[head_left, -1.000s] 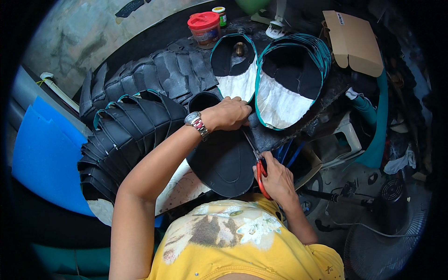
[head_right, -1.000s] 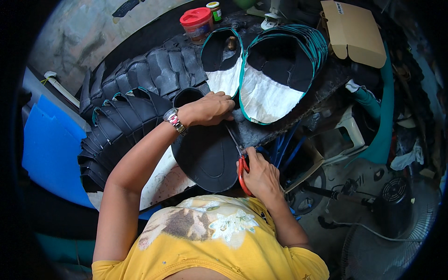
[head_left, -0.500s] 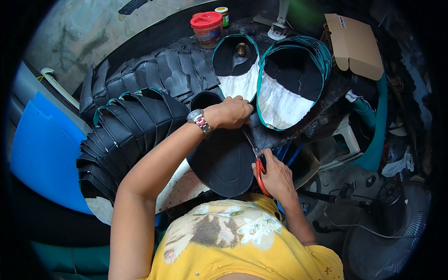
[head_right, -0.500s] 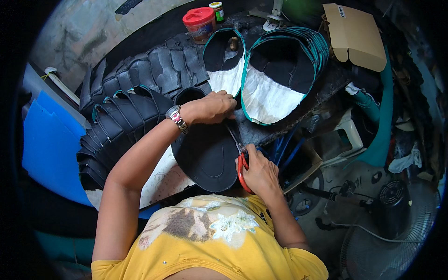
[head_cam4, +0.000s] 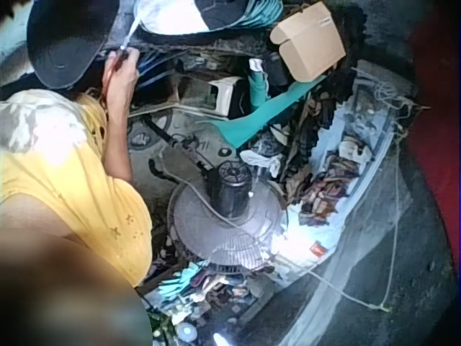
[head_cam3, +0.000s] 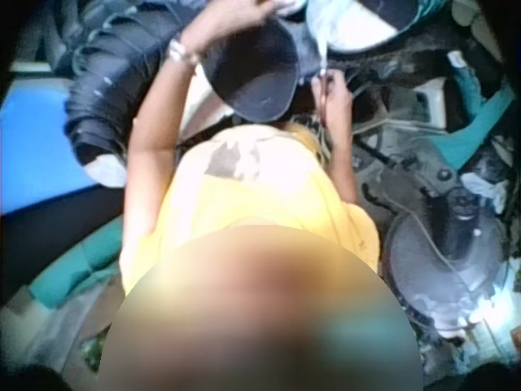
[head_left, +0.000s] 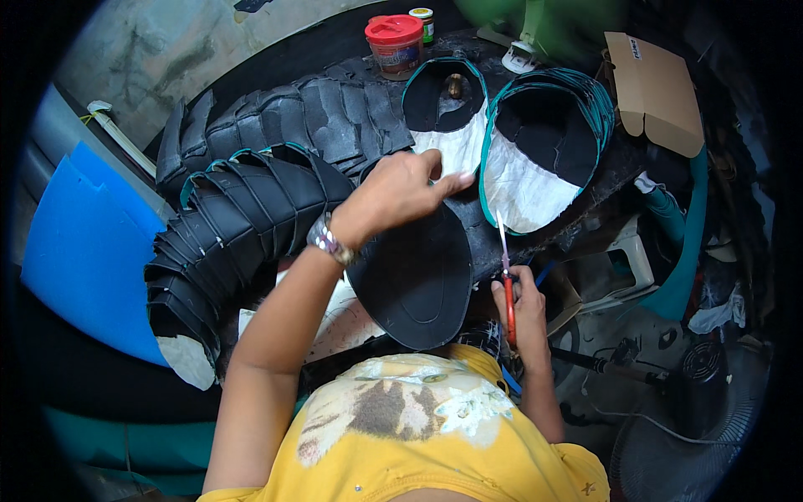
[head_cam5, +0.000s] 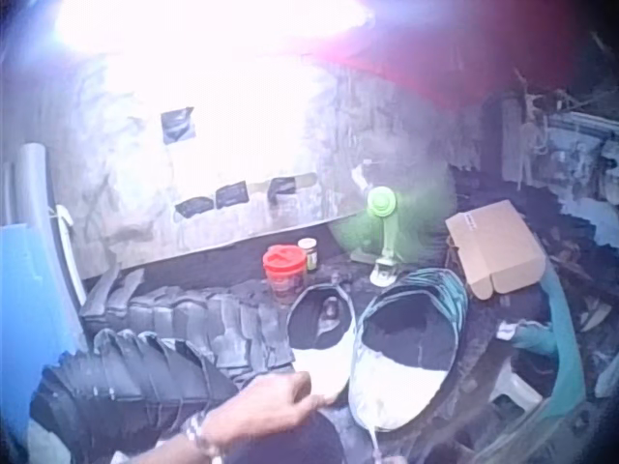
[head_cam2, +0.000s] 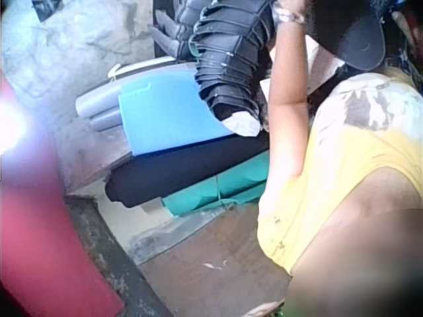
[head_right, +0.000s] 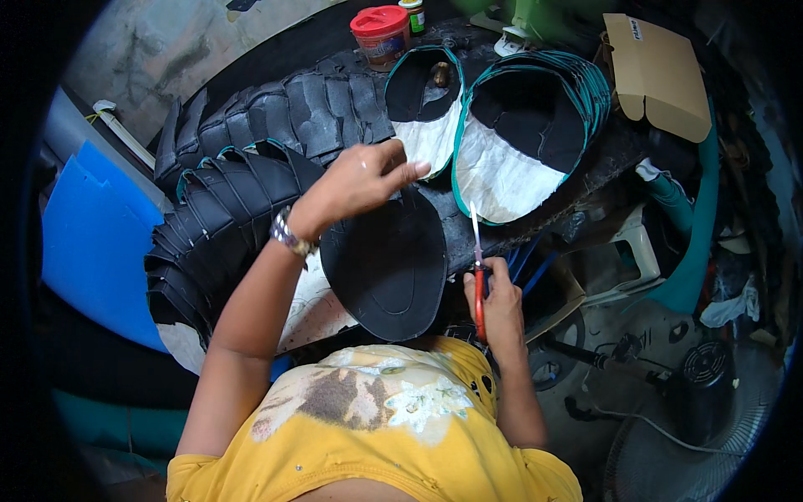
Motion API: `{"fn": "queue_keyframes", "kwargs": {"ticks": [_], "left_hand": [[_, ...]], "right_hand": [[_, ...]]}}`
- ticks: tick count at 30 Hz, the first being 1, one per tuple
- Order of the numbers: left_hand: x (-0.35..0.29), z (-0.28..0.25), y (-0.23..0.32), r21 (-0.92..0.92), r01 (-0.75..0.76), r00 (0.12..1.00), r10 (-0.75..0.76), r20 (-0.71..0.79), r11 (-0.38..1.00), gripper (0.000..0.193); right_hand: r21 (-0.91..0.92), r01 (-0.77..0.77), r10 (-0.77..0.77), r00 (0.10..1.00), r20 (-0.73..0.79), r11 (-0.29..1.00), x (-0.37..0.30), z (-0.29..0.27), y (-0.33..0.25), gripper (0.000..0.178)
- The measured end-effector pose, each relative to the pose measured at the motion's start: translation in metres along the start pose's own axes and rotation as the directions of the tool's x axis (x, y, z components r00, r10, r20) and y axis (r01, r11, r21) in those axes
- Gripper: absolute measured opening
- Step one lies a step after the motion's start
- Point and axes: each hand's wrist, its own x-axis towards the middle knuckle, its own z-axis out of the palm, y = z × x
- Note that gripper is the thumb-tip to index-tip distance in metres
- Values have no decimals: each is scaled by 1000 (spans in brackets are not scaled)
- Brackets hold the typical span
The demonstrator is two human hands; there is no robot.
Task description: The person repeatedly picks up black shoe parts from a stack and uses red-handled scissors to trim excess material along the edges. Trimmed pieces are set aside on the table while the person continues the same trimming action on successive parts.
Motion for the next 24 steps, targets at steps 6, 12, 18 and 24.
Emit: {"fn": "queue_keyframes", "kwargs": {"ticks": [6, 12, 18, 24], "left_hand": [[-40, 23, 23, -537, -127, 992, 102, -77, 834, 90], [-89, -20, -15, -944, -289, 952, -56, -301, 157, 61], [-147, 10, -39, -877, -15, 866, -432, -252, 481, 65], [-156, -6, -27, -10, -75, 753, 50, -656, 997, 54]], "right_hand": [[296, -82, 95, 995, -33, 952, 0, 7, 10, 27], [392, 285, -322, 946, 29, 874, -15, -2, -12, 33], [43, 417, -411, 863, 295, 908, -21, 15, -36, 36], [153, -113, 13, 843, 537, 982, -31, 10, -38, 32]]}}
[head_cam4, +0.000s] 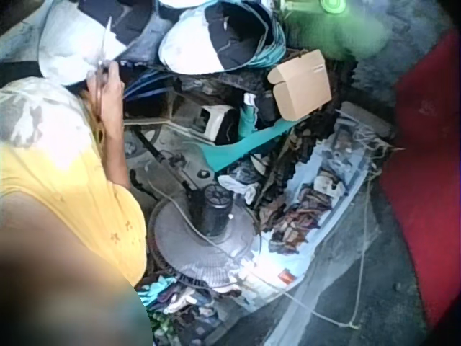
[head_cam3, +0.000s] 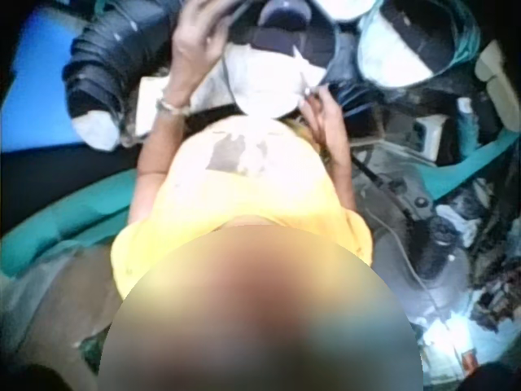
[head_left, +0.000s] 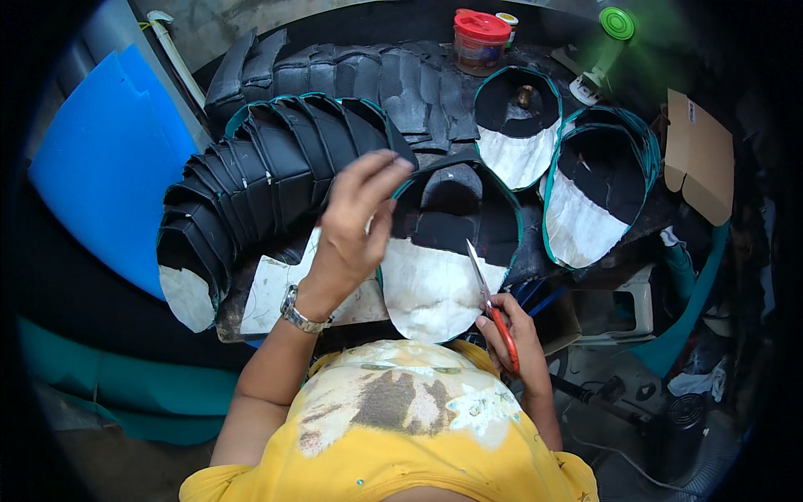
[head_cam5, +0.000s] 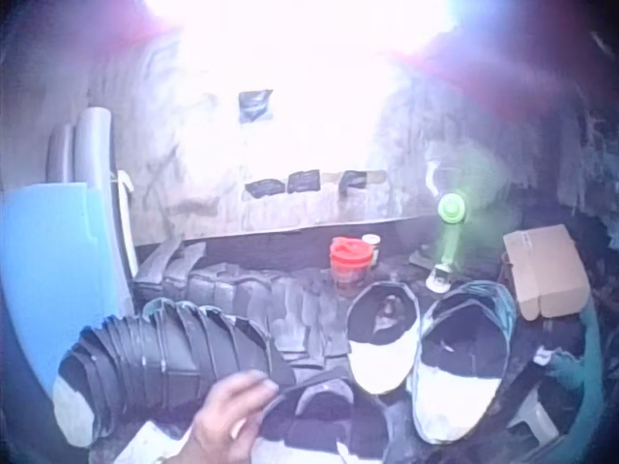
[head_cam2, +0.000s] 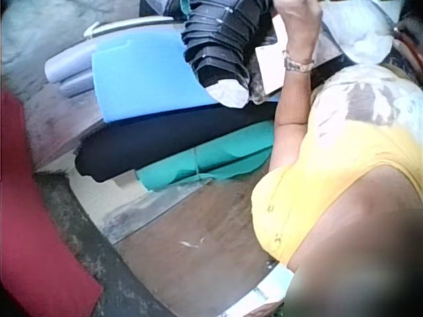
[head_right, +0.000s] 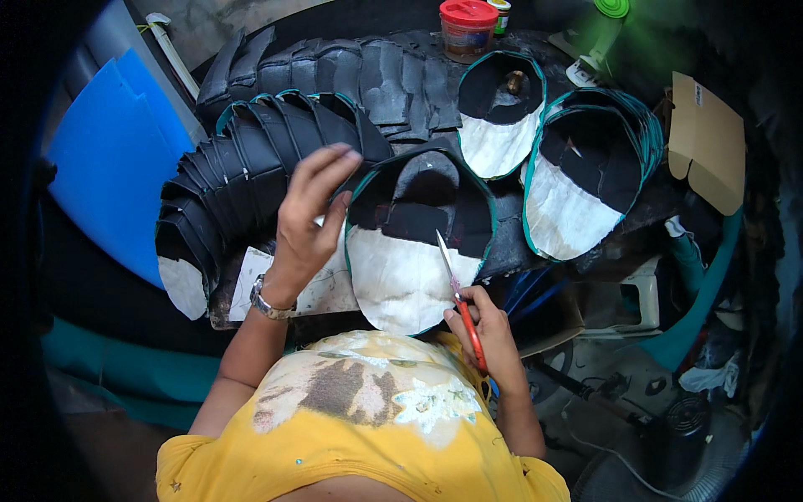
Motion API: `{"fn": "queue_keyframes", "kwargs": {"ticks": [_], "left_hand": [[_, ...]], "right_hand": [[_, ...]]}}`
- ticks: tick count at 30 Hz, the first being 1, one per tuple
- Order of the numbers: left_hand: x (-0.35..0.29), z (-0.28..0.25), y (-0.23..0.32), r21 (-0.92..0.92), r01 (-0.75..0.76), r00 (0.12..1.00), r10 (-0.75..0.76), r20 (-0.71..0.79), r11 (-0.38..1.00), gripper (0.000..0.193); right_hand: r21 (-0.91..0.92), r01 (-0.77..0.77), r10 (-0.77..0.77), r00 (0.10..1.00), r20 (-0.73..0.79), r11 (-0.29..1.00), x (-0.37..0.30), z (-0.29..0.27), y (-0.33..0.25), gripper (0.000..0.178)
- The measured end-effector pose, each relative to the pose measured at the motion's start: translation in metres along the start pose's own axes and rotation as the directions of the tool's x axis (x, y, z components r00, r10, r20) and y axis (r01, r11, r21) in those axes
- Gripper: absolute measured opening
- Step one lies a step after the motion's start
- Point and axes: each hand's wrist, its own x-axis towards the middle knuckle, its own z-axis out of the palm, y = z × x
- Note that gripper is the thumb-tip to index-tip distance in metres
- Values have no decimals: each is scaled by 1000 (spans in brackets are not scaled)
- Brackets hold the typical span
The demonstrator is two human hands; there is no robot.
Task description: The person repeatedly picks up black shoe parts from a stack and uses red-handled scissors to trim excess material along the edges. Trimmed pieces are set aside on the table while the person continues the same trimming action on successive parts.
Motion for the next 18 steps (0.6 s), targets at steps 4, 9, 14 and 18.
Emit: {"fn": "queue_keyframes", "kwargs": {"ticks": [4, 9, 14, 18], "left_hand": [[5, 27, 19, -271, -79, 909, 181, 376, 959, 54], [7, 97, 7, -218, 93, 816, 51, 575, 971, 39], [1, 120, -2, -200, -41, 844, 141, 517, 979, 24], [0, 121, -1, -214, -38, 863, 140, 486, 976, 11]], "right_hand": [[363, -43, 22, 998, 62, 931, -8, -2, -1, 23], [564, -42, 37, 999, 20, 825, -16, -17, 3, 25], [646, -156, 47, 982, 183, 748, -18, -32, 17, 25], [701, -218, -3, 954, 300, 679, -17, -34, 28, 25]]}}
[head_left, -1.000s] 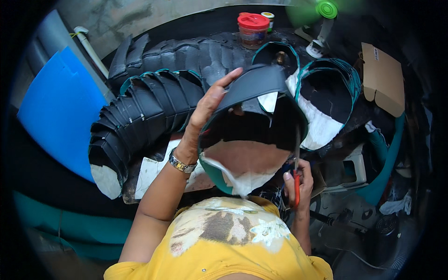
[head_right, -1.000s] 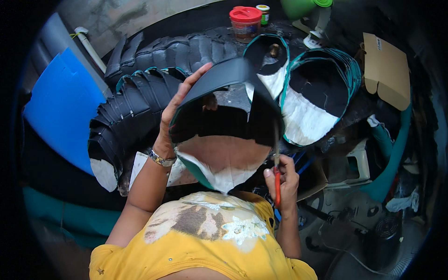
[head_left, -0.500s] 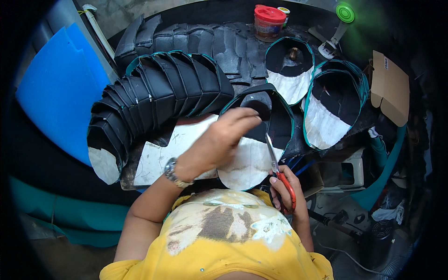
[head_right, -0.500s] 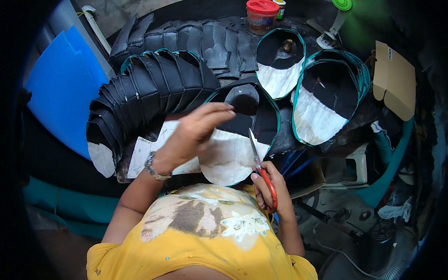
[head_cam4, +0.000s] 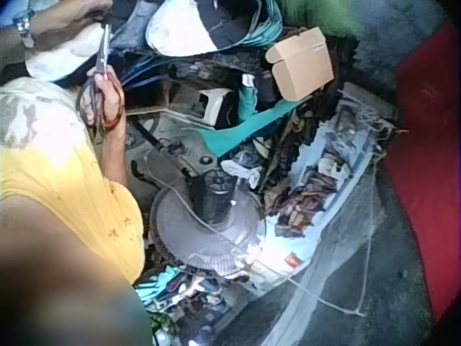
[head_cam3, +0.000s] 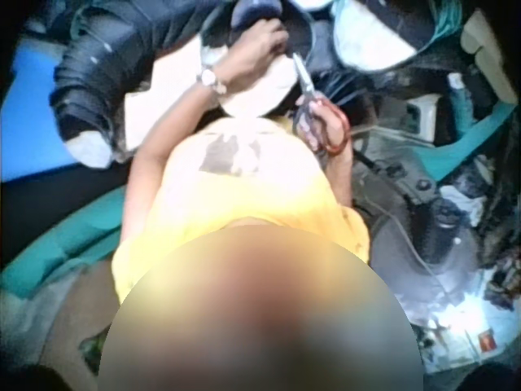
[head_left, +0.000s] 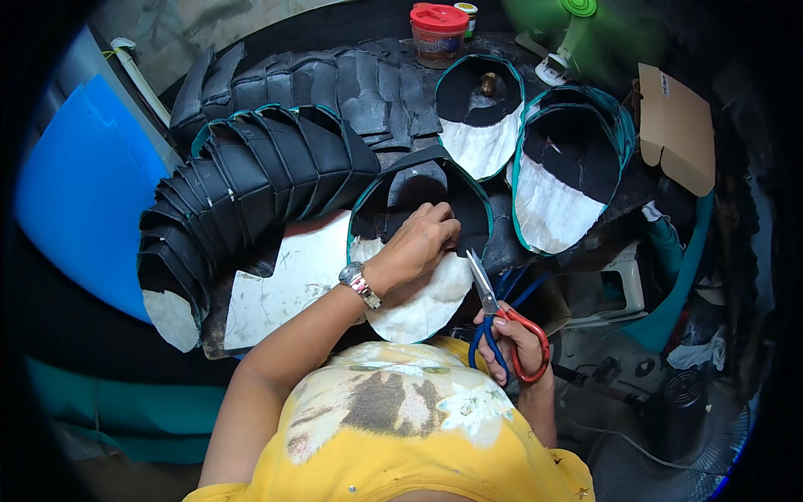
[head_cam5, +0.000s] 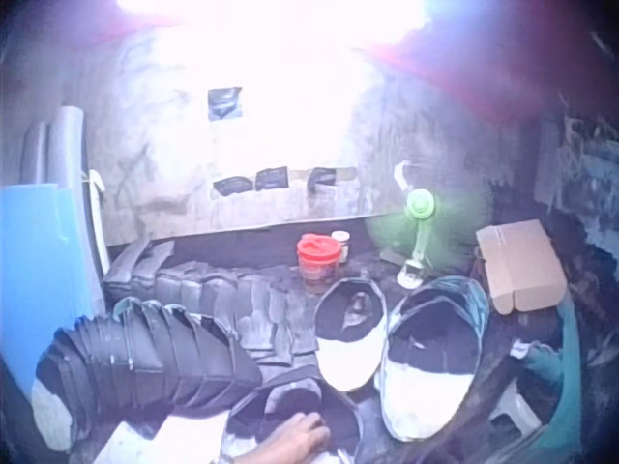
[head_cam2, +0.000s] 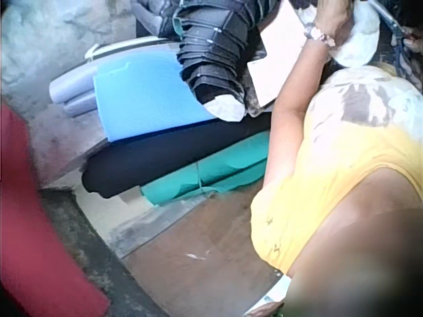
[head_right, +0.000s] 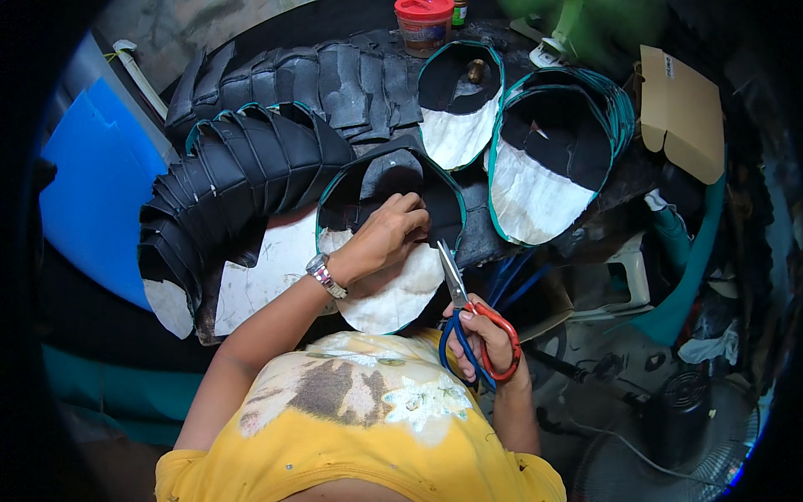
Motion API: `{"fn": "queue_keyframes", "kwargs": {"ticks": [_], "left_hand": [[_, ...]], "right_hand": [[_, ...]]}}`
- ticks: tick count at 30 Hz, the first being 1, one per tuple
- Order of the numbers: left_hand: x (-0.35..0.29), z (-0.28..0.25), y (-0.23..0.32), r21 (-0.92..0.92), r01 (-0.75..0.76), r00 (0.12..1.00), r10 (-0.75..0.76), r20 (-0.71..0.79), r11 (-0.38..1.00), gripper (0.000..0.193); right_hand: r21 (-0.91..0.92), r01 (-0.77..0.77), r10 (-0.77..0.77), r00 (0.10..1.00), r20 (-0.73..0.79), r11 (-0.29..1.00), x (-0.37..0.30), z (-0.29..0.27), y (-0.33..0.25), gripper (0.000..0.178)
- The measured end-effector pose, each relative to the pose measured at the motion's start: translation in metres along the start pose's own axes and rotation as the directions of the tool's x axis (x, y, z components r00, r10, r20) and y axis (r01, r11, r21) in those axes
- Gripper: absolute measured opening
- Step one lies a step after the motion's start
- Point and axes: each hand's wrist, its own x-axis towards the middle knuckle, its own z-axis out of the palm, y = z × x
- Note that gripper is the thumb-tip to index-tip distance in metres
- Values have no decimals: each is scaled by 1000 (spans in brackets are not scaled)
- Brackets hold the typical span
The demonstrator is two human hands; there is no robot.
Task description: The person repeatedly picks up black shoe parts from a stack and uses red-handled scissors to trim excess material along the edges. Trimmed pieces are set aside on the table while the person continues the same trimming action on successive parts.
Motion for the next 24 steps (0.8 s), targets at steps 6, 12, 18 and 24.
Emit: {"fn": "queue_keyframes", "kwargs": {"ticks": [6, 12, 18, 24], "left_hand": [[-5, -2, -1, -116, 49, 998, -53, -37, 992, 15], [-8, -1, 2, -138, 55, 995, -66, -76, 989, 14], [-10, 2, 1, -155, 44, 989, -65, -131, 987, 14], [-11, 1, 1, -200, 50, 989, -76, -125, 979, 13]], "right_hand": [[25, -6, 5, 999, 42, 1000, 6, -7, 5, 25], [0, -11, 11, 993, 119, 1000, 10, -4, 1, 23], [-5, -23, 23, 1000, 12, 1000, 18, 7, 3, 22], [-153, -35, 17, 993, -119, 988, 14, 14, 1, 23]]}}
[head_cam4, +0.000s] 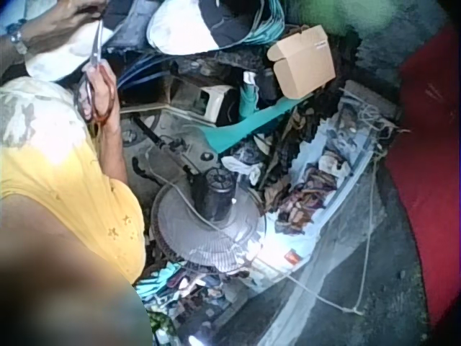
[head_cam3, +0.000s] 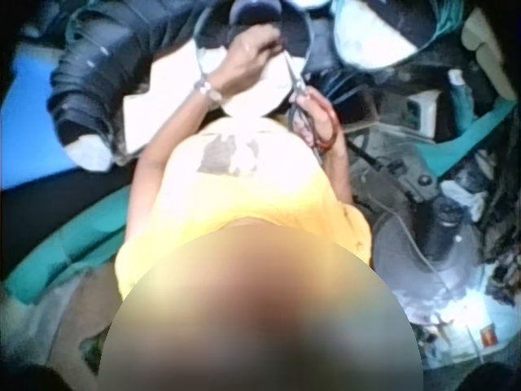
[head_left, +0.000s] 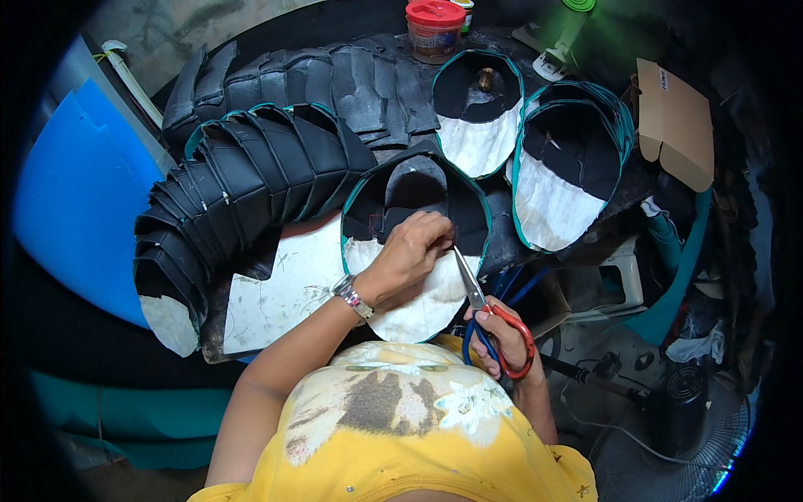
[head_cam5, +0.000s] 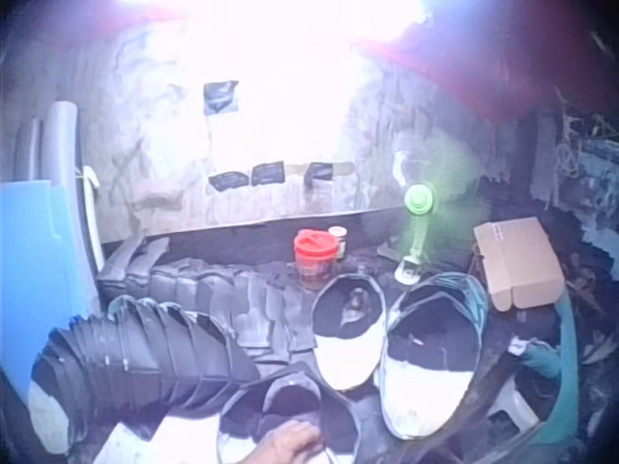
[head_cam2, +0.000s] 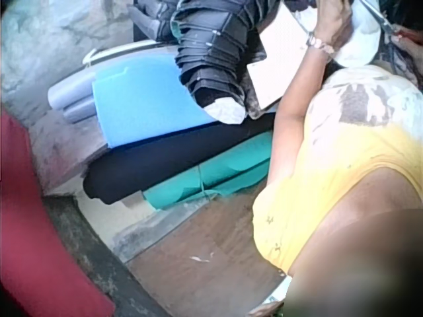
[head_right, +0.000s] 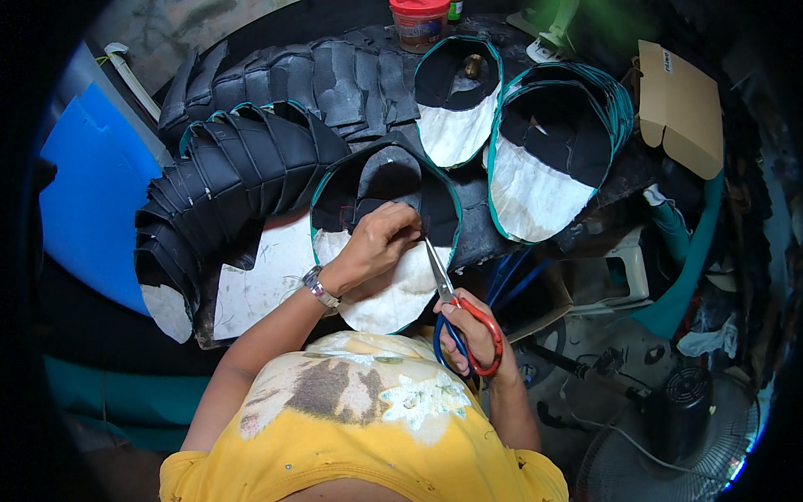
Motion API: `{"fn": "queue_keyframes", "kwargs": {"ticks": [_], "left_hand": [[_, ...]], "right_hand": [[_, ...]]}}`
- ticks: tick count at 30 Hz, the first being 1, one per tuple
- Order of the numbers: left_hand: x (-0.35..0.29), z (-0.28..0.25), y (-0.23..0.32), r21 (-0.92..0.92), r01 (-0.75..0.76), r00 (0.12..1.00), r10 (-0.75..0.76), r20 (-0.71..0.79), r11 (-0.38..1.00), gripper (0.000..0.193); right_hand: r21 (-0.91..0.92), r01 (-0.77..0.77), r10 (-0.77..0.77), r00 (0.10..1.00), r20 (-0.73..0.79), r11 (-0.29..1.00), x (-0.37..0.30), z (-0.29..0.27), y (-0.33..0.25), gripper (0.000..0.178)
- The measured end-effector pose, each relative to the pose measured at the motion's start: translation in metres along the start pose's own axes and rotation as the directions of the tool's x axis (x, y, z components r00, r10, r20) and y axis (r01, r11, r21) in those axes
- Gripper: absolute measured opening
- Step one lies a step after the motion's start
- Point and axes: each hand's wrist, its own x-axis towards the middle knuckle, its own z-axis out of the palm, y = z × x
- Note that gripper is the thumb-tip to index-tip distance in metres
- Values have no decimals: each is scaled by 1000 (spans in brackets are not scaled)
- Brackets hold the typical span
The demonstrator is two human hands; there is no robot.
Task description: The person repeatedly picks up black shoe parts from a stack and uses red-handled scissors to trim excess material along the edges. Trimmed pieces are set aside on the table while the person continues the same trimming action on successive parts.
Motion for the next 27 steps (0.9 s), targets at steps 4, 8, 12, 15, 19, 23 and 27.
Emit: {"fn": "queue_keyframes", "kwargs": {"ticks": [4, 8, 12, 15, 19, 23, 27], "left_hand": [[1, -5, 4, -69, 92, 996, -93, 1, 993, 14], [-1, -1, 12, 13, -29, 998, 29, -48, 1000, 16], [0, 8, 13, 201, -43, 998, 49, -26, 979, 17], [2, 12, 8, 197, -65, 997, 71, -26, 978, 13], [1, 15, 3, 160, -54, 996, 64, -60, 986, 11], [0, 15, 1, 105, -35, 998, 41, -53, 994, 10], [0, 13, 1, 37, 6, 998, -3, -66, 999, 8]], "right_hand": [[-77, 27, -29, 999, -20, 997, -4, 4, -1, 22], [93, 12, -14, 1000, 25, 996, -7, 1, -4, 21], [139, -6, -3, 998, 64, 990, -4, -5, -4, 21], [146, -29, 18, 997, 77, 989, -1, -7, -3, 22], [127, -12, 0, 996, 93, 992, 3, -9, -1, 22], [133, -8, -7, 994, 106, 991, 7, -10, -3, 23], [157, -12, -10, 990, 139, 988, 5, -11, -4, 23]]}}
